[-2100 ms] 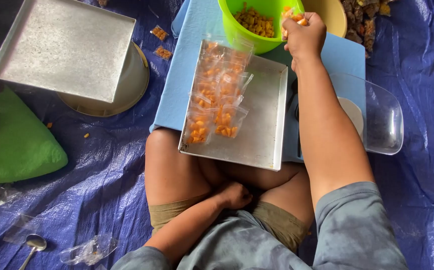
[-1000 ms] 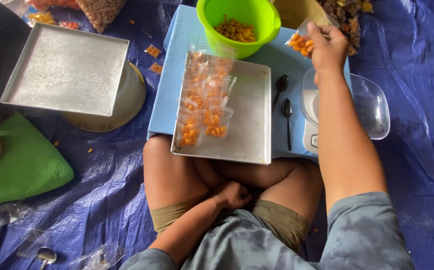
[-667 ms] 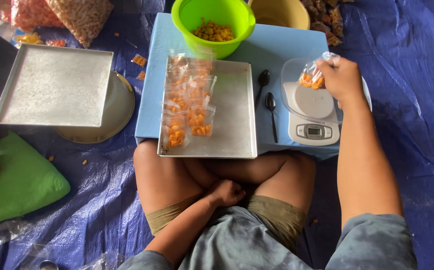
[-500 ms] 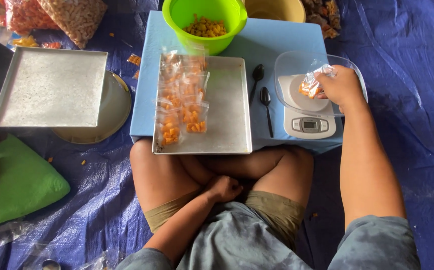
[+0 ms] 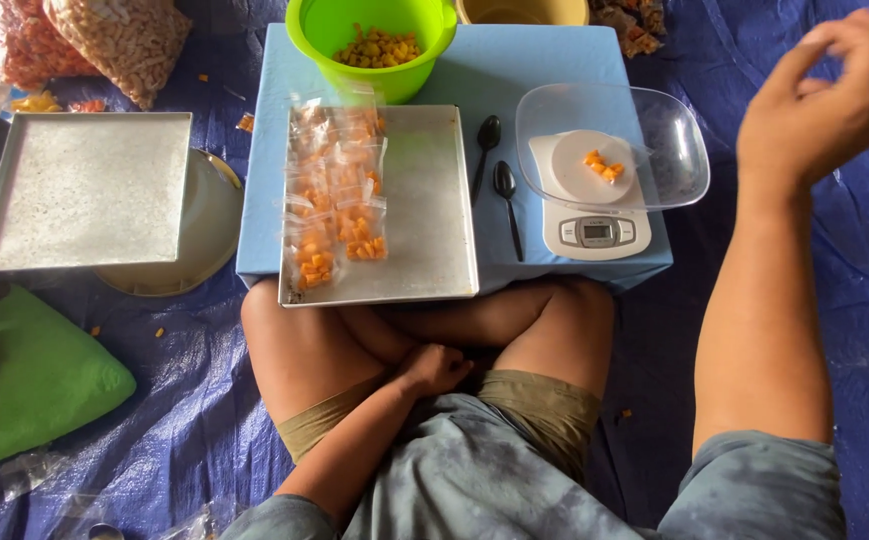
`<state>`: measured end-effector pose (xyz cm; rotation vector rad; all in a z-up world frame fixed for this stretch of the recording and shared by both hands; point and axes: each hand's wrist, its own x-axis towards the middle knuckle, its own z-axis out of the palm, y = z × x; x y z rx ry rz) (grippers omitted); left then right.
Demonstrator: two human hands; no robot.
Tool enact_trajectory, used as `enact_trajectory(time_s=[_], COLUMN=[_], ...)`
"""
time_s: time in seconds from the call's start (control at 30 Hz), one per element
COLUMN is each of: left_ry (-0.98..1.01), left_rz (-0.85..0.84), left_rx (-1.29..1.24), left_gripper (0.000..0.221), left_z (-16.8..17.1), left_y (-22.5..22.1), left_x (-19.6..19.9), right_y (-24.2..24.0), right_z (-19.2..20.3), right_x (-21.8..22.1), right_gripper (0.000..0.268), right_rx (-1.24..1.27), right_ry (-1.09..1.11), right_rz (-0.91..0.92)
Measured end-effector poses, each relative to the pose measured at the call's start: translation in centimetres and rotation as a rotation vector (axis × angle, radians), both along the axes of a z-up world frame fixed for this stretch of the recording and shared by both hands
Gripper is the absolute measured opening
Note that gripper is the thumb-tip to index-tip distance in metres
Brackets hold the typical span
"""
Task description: Weighing small orange snacks on a digital scale and placing them into small plastic bags for packaging.
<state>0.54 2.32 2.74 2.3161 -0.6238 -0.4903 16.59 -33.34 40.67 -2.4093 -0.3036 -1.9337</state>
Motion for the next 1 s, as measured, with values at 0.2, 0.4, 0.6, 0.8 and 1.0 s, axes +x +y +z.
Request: enact_trajectory(time_s=[0.2, 0.4, 0.6, 0.8, 1.0], left_ry=[-0.02, 0.05, 0.03, 0.042, 0.091], left_rz=[0.008, 0.01, 0.01, 0.014, 0.029], left_rx=[0.006, -0.005, -0.04, -0.025, -0.001], left_gripper=[0.036, 0.037, 0.034, 0.034, 0.034], left_z=[-0.2, -0.1, 0.2, 0.4, 1.2], left_y=[-0.1, 0.1, 0.1, 0.1, 0.1], left_x=[0.2, 0.0, -0.1, -0.1, -0.2], right_y=[-4.1, -2.6, -1.9, -2.0, -1.7], right_z=[0.4, 1.6, 0.9, -1.5, -4.0], right_x=[-0.6, -1.8, -1.5, -1.1, -0.3], right_gripper=[0.046, 0.009, 0.012, 0.012, 0.014], right_rx=[0.027, -0.042, -0.037, 0.321, 0.624], right_ry=[-0.19, -0.158, -0.033, 0.58, 0.861], right_rz=[-0.097, 0.134, 0.144, 0.43, 0.357])
